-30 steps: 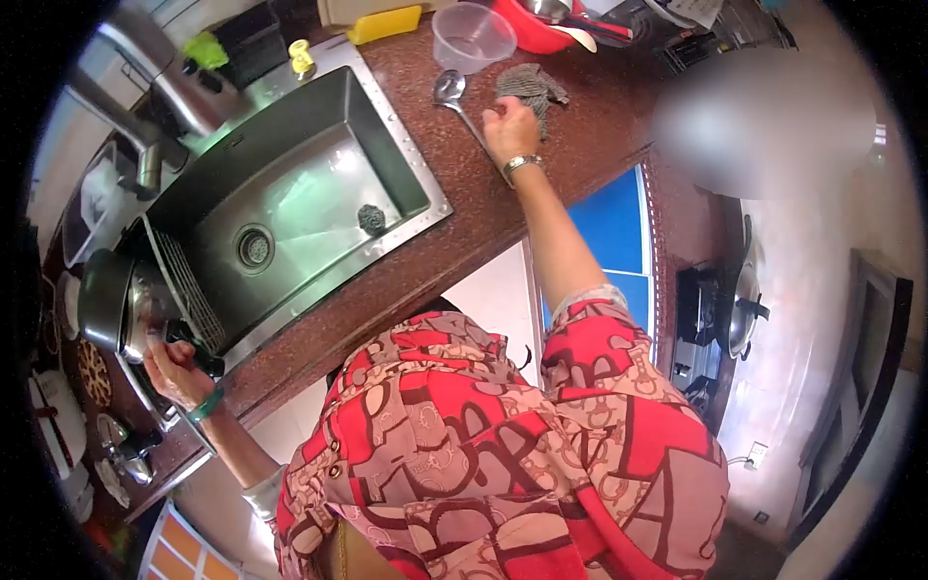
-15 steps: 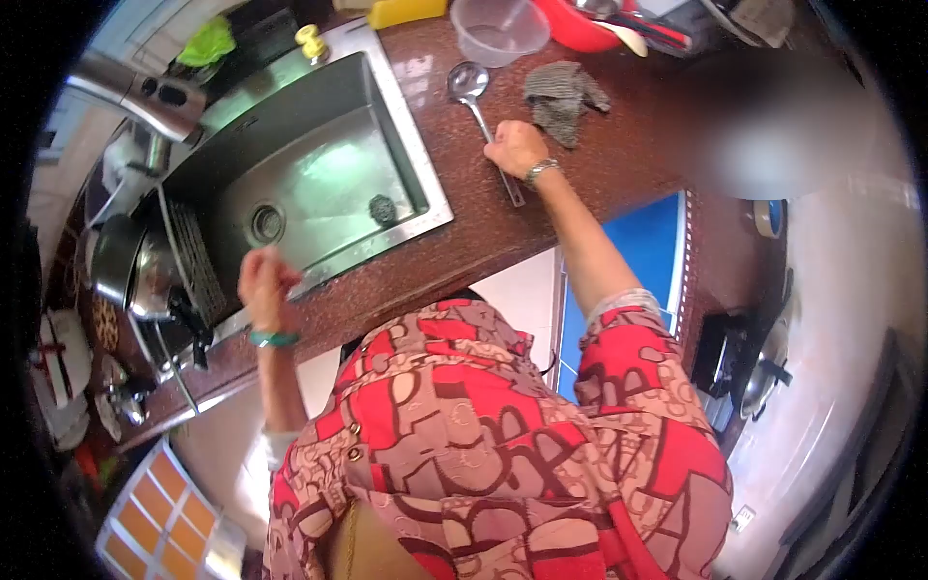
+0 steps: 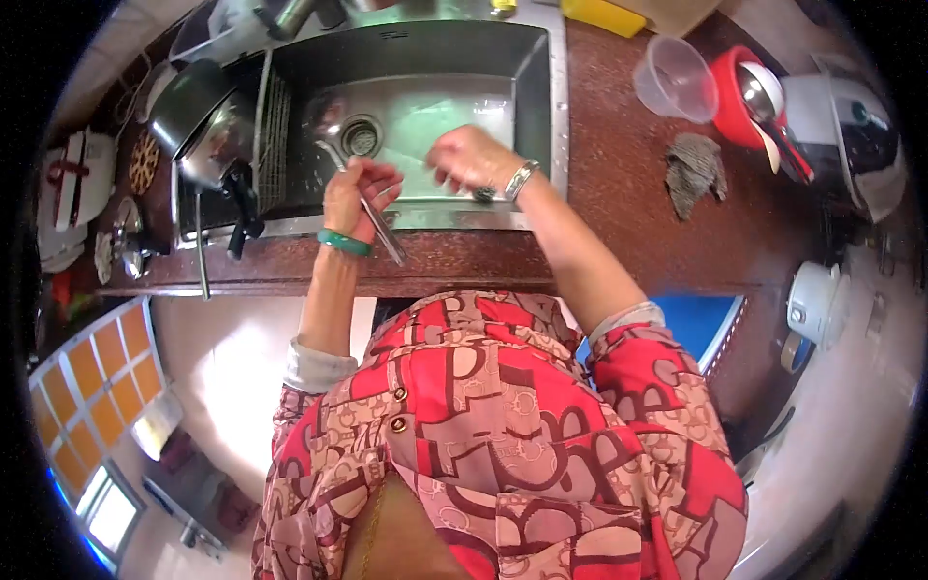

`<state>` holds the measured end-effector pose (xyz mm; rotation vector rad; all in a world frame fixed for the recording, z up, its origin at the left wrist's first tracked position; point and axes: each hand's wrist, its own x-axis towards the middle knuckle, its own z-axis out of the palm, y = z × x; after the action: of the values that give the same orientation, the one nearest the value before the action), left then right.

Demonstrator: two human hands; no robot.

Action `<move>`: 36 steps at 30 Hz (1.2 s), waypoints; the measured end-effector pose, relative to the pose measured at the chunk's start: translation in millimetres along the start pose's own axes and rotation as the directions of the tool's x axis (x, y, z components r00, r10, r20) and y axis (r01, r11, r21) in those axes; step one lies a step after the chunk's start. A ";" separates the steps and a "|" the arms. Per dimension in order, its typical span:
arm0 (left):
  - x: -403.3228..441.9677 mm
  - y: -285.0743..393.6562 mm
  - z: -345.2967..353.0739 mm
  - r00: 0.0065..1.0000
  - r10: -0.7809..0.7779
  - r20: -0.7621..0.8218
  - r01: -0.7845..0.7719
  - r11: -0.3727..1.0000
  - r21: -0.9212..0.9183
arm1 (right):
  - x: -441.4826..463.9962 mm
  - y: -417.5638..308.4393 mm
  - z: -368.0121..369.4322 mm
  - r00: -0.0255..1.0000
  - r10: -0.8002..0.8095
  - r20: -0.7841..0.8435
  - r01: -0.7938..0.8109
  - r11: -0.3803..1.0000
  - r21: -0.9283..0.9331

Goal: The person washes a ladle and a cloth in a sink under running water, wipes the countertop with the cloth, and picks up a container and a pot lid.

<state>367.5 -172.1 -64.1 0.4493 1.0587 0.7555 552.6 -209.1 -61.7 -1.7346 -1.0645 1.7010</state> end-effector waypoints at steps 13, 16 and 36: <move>21.2 31.3 -59.7 0.973 -0.212 0.094 0.225 0.960 -0.168 | 121.8 151.0 0.0 0.976 0.214 0.036 -0.061 0.433 -0.900; 35.7 23.4 -57.2 0.970 -0.229 0.078 0.239 0.955 -0.173 | 108.1 96.1 -5.7 0.990 -0.118 -0.082 0.034 0.748 -0.663; 35.1 2.0 -3.3 0.916 -0.336 0.217 0.370 0.918 -0.140 | 114.9 -0.2 27.9 0.836 -0.503 -0.221 0.176 0.627 -0.759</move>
<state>373.7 -144.8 -85.6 0.1618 0.8528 0.4668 516.4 -122.5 -133.6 -2.0059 -1.8565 0.6084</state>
